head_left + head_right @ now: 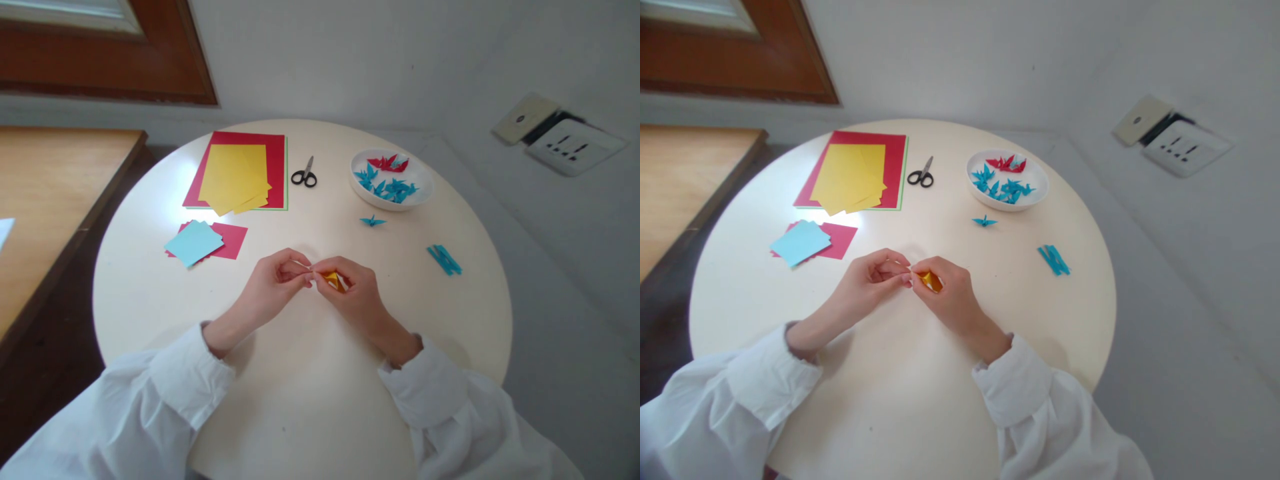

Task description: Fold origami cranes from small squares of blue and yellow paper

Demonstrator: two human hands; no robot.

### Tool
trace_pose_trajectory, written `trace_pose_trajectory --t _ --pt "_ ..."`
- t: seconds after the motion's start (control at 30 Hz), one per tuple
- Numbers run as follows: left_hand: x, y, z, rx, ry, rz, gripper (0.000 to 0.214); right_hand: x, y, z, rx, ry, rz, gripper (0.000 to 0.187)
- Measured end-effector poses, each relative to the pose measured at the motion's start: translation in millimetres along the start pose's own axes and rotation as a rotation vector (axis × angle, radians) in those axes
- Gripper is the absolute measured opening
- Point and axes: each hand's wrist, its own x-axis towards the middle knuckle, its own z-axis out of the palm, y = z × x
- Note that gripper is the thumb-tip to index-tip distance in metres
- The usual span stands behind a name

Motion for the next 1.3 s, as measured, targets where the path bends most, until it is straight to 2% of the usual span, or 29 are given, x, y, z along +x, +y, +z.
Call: trace_pose_trajectory --t 0.2,0.3,0.5,0.77,1.3 --pt "1.7 -6.5 -1.3 0.015 0.093 0.029 0.013 1.2 3.7 0.7 -0.044 0.104 -0.125 0.004" --pt "2.3 -5.6 -2.0 0.031 0.128 0.059 0.012 2.8 6.1 -0.3 -0.096 0.142 -0.127 0.002" --pt "1.3 -2.3 -1.8 0.044 0.132 0.070 0.010 4.2 7.9 1.2 -0.038 0.079 -0.104 0.007" --pt "1.8 -7.4 0.3 0.024 0.126 0.047 0.018 3.3 5.8 3.0 -0.053 0.070 -0.139 0.008" --pt "-0.9 -9.6 1.4 0.104 0.085 0.105 0.005 3.6 3.1 4.0 -0.113 0.075 -0.111 0.011"
